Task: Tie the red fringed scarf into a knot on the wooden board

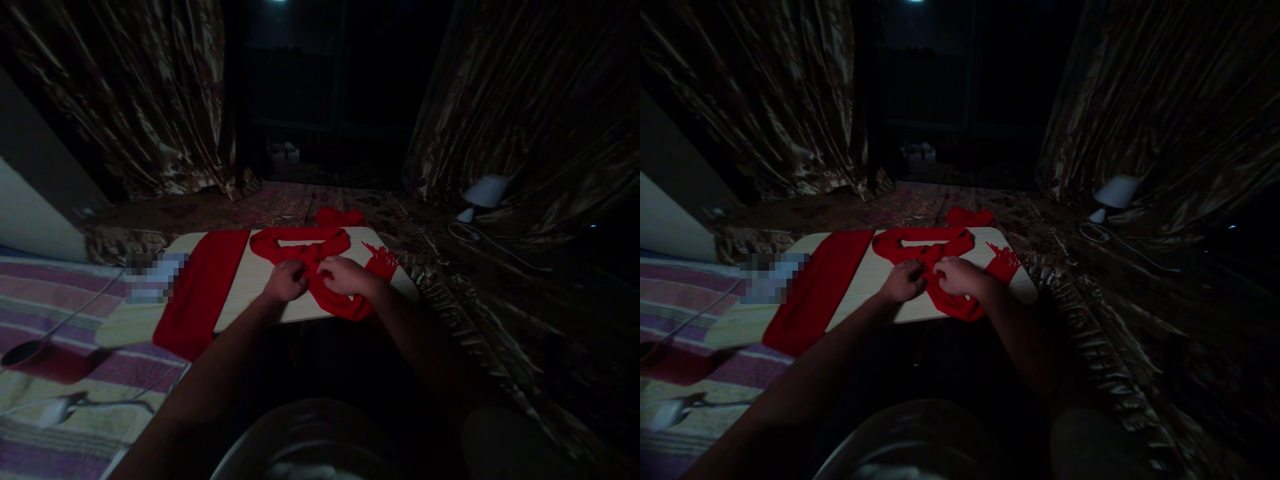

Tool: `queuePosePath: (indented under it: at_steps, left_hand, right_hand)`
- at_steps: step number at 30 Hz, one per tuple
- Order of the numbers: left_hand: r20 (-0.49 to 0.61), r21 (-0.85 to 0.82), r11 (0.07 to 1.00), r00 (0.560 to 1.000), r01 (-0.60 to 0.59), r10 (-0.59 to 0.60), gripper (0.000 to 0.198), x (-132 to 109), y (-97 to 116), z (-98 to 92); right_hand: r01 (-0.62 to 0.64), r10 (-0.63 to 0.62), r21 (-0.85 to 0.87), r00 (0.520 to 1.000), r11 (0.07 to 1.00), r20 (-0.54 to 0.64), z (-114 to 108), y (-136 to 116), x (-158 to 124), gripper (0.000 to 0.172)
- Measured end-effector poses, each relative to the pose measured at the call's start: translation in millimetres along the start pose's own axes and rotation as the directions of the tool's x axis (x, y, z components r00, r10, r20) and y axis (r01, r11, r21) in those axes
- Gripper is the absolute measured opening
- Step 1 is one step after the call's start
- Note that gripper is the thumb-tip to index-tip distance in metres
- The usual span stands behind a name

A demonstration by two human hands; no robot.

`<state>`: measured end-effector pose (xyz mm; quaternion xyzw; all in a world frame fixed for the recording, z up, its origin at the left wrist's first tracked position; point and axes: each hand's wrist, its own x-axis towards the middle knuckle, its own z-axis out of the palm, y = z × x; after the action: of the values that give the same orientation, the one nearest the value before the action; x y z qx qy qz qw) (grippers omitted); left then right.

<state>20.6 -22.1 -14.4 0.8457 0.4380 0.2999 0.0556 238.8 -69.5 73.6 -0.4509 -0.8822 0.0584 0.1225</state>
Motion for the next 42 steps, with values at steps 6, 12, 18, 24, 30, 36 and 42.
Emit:
queuePosePath:
  at_steps: [6,12,18,24,30,36,42]
  left_hand:
    - [0.001,-0.005,1.000,1.000,-0.006,0.006,0.031,0.7,-2.5,-1.5]
    - [-0.035,0.154,0.977,0.989,0.149,-0.145,0.031,-1.9,11.8,-8.2]
    - [-0.083,0.213,0.958,0.980,0.194,-0.180,0.032,-6.3,22.8,-15.7]
    - [-0.141,0.177,0.971,0.981,0.161,-0.137,0.058,-5.5,16.6,-6.5]
    - [-0.015,0.206,0.951,0.973,0.229,-0.231,0.061,-4.0,12.6,-0.6]
    - [0.009,0.198,0.950,0.969,0.240,-0.247,0.060,-3.5,14.1,-2.8]
    - [-0.036,0.167,0.958,0.972,0.235,-0.232,0.049,-2.7,19.2,-8.0]
  right_hand:
    - [0.038,-0.036,-0.021,0.993,0.999,0.117,29.6,-8.5,12.7,0.030]
    - [0.077,-0.084,0.050,0.980,0.996,0.179,28.3,-19.4,3.7,0.029]
    - [0.089,-0.112,0.136,0.979,0.987,0.171,25.0,-20.7,5.8,0.027]
    - [-0.298,0.290,-0.017,0.941,0.955,-0.176,18.0,30.1,33.0,0.027]
    - [-0.528,0.515,-0.122,0.848,0.840,-0.126,16.9,91.3,62.3,0.049]
    - [-0.570,0.569,-0.151,0.821,0.808,-0.051,29.0,115.3,79.9,0.053]
    - [-0.650,0.624,-0.148,0.758,0.745,-0.190,36.5,134.6,73.7,0.039]
